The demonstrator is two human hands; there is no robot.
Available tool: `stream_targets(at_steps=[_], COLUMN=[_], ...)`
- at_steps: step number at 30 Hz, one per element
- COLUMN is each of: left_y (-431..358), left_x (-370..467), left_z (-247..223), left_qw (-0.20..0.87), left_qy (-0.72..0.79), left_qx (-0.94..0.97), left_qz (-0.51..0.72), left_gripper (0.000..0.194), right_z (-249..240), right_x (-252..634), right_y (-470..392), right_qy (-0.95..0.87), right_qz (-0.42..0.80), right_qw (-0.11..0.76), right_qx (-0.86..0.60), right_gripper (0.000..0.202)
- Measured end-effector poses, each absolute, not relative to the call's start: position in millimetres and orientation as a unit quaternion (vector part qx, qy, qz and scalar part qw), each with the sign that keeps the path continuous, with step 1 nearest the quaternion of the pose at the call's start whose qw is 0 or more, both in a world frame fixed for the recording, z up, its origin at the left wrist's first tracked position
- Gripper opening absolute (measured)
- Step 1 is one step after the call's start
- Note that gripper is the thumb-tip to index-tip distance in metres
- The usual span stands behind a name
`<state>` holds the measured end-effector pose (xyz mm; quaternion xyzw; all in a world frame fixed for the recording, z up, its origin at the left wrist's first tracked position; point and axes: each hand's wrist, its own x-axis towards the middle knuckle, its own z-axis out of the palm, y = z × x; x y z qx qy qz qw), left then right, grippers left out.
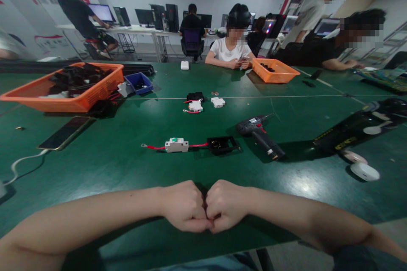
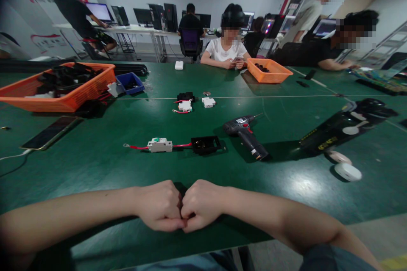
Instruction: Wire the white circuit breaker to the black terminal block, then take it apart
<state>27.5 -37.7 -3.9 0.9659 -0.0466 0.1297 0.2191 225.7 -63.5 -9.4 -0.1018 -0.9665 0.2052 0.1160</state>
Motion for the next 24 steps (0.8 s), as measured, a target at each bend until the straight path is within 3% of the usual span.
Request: stream_targets(at_steps=[24], left_y=[-37.2], left_x=[27.4], left_z=[-4.4], left_qw=[0.216], left_qy=[-0.046], left_qx=[0.967], left_qz=[0.128], left_gripper=[0.039], right_z=[-10.4], right_x=[226.3], right_y=[-64.0], right_qy=[-0.963], right_qz=[0.21], right_qw=[0.13], right_qx=[-0.105], right_gripper=[0.027])
